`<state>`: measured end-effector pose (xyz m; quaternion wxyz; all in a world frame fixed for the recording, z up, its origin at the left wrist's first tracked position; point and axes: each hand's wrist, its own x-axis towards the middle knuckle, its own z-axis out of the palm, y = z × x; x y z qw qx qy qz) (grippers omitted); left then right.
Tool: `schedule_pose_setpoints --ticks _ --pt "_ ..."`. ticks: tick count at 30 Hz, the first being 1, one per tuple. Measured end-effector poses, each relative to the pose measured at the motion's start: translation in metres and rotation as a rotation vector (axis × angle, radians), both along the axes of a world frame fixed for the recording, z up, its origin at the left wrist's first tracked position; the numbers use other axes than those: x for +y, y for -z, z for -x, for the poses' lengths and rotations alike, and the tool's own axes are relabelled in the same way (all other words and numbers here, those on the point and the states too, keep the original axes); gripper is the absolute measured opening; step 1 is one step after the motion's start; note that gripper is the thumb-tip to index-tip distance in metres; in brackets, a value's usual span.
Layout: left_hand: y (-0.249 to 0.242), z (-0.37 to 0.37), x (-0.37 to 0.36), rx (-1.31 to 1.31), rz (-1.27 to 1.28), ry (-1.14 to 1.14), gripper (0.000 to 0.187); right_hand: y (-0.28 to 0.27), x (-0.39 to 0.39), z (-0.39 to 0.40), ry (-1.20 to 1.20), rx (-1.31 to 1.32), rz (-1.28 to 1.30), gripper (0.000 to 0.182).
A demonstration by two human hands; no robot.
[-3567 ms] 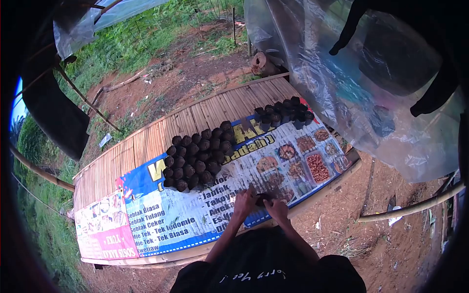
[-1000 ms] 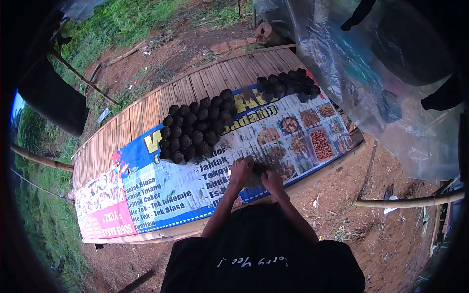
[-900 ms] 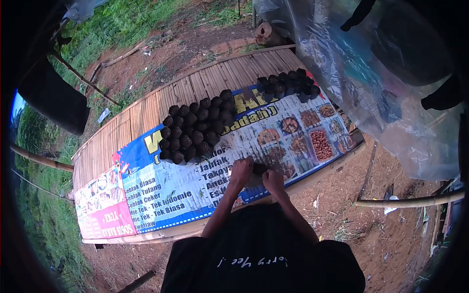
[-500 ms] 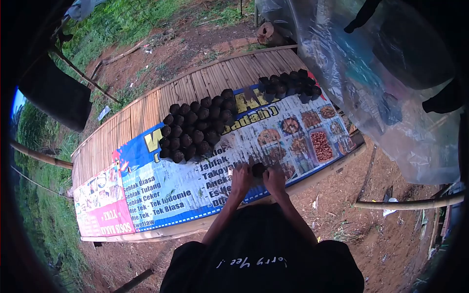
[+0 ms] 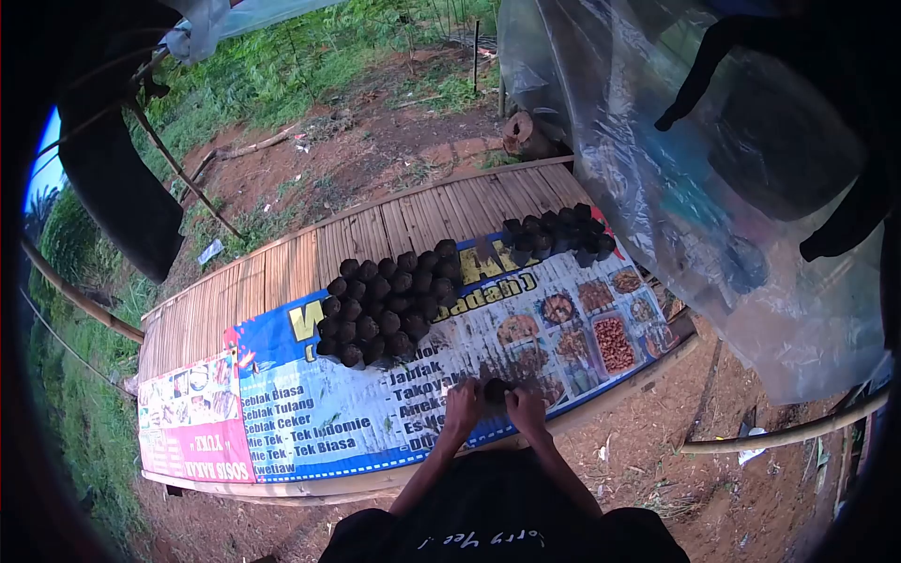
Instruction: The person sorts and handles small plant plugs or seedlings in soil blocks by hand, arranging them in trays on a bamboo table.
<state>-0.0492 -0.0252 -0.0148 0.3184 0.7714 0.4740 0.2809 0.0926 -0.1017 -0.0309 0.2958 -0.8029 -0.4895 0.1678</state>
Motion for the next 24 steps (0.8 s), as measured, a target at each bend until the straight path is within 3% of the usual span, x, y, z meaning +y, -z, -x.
schedule_pose_setpoints --ticks 5,10,24 --pt "-0.010 -0.003 0.006 0.061 -0.047 0.021 0.017 -0.013 0.000 0.005 -0.051 0.116 0.270 0.043" --pt "-0.010 0.000 0.009 0.070 0.071 0.065 0.023 0.002 0.000 0.006 -0.043 0.122 0.227 0.041" --pt "0.001 -0.006 0.016 0.121 0.036 0.095 0.019 0.010 -0.004 0.003 -0.028 0.080 0.245 0.038"
